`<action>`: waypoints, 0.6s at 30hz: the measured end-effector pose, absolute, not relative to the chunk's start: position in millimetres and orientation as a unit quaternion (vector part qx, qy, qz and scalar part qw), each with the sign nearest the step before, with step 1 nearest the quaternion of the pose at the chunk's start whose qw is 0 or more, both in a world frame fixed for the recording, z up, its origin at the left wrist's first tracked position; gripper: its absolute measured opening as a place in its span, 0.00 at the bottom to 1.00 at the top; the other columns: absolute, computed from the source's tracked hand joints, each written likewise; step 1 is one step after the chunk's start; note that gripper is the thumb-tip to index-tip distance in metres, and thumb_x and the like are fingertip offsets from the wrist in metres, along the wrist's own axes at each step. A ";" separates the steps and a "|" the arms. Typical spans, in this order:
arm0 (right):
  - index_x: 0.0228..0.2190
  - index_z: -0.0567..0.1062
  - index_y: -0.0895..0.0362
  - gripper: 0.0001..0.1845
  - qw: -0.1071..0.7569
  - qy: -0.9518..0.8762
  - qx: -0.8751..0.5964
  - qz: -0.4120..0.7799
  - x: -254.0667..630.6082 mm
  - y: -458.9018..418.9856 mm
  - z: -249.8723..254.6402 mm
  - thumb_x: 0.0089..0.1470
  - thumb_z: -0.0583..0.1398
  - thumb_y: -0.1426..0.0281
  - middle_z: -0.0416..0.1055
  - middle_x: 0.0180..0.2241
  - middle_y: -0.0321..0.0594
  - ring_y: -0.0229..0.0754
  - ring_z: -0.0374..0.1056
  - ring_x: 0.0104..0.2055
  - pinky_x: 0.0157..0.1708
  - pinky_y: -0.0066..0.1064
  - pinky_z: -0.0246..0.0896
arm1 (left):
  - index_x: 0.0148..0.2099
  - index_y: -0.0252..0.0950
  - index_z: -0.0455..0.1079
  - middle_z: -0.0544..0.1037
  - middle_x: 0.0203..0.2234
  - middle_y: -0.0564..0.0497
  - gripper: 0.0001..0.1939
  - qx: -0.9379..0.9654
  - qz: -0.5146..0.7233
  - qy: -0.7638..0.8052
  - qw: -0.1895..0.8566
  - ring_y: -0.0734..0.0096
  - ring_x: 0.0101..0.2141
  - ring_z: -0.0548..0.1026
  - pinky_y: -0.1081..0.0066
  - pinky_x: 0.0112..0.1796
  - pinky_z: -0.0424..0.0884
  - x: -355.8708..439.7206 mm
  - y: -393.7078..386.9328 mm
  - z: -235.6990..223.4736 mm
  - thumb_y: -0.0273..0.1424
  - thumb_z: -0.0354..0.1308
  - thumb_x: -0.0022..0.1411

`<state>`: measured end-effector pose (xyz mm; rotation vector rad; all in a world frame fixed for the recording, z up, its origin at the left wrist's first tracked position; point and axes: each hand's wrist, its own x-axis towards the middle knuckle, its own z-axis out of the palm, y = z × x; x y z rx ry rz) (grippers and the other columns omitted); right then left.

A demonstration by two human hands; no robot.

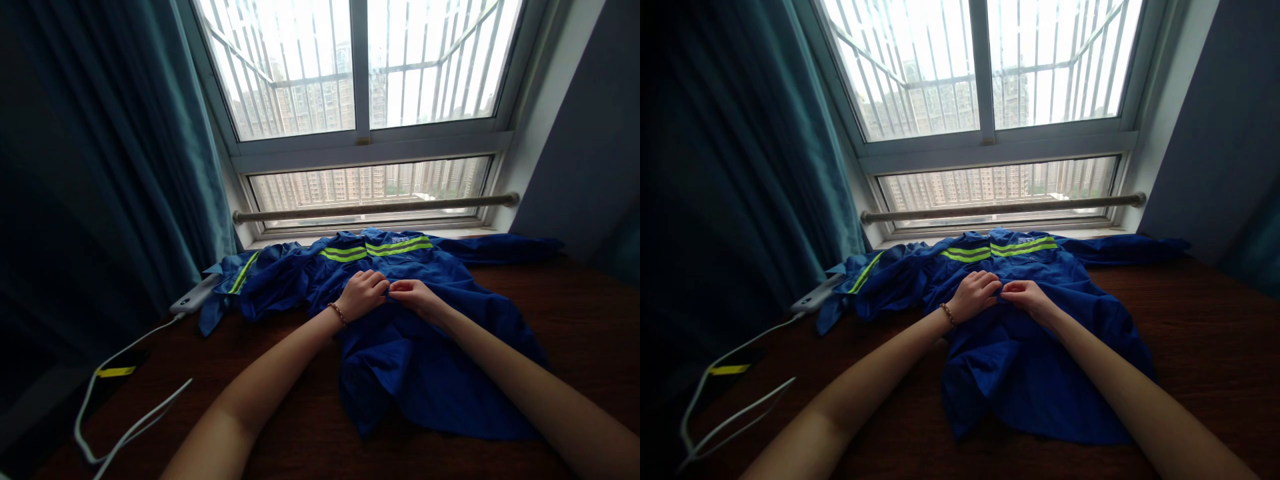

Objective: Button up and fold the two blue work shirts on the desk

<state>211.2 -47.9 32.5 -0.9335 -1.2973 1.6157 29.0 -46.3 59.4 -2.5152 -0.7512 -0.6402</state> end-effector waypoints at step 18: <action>0.29 0.73 0.59 0.16 0.422 -0.515 -0.353 0.658 209.7 -49.2 31.9 0.34 0.67 0.66 0.70 0.24 0.35 0.34 0.64 0.24 0.24 0.25 0.56 | 0.37 0.35 0.63 0.69 0.34 0.48 0.13 -0.912 -0.203 -0.240 0.264 0.70 0.35 0.65 0.68 0.34 0.58 27.6 -48.7 59.3 0.34 0.39 0.63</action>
